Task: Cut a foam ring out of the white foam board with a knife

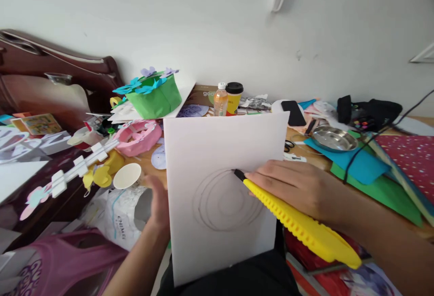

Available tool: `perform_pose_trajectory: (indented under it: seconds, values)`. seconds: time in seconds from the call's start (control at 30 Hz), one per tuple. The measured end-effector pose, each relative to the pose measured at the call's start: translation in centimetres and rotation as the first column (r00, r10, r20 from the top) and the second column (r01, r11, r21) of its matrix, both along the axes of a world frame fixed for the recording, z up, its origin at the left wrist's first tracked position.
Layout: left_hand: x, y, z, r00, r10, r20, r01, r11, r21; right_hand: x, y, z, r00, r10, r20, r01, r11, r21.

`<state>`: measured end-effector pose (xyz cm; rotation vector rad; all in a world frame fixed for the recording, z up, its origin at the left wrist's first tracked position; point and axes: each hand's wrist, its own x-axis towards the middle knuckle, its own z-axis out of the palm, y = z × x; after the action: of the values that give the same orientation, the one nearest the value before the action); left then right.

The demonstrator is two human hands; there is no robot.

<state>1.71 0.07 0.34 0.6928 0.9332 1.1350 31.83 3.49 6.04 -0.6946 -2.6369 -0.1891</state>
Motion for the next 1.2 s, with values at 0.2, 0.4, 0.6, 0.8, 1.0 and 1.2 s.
perform_pose_trajectory:
  seconds: [0.2,0.4,0.6,0.8,1.0,1.2]
  values:
    - [-0.8,2.4,-1.0,0.980,-0.078,-0.181,0.080,0.997,0.003,-0.4,-0.2,0.7,0.998,0.031,0.047,-0.035,0.996,0.084]
    - [0.0,0.8,0.5,0.949,0.094,-0.301,-0.106,0.994,-0.024,0.3,-0.1,1.4,0.993,0.107,0.042,-0.110,0.990,0.090]
    - [0.3,0.9,0.3,0.934,0.126,-0.336,-0.143,0.989,-0.025,0.4,-0.5,1.3,0.994,0.104,0.037,-0.108,0.985,0.137]
    - [-0.7,1.2,-0.5,0.939,0.016,-0.342,-0.027,0.999,-0.027,-0.4,-1.0,2.0,0.997,0.065,0.049,-0.071,0.986,0.153]
    - [-0.8,1.0,-0.8,0.946,0.048,-0.319,-0.056,0.998,-0.015,-0.4,-0.8,2.5,0.996,0.084,0.031,-0.087,0.988,0.125]
    - [-1.4,1.0,-1.3,0.941,0.023,-0.336,-0.031,0.999,-0.020,0.3,-1.2,1.9,0.995,0.099,0.007,-0.100,0.988,0.122]
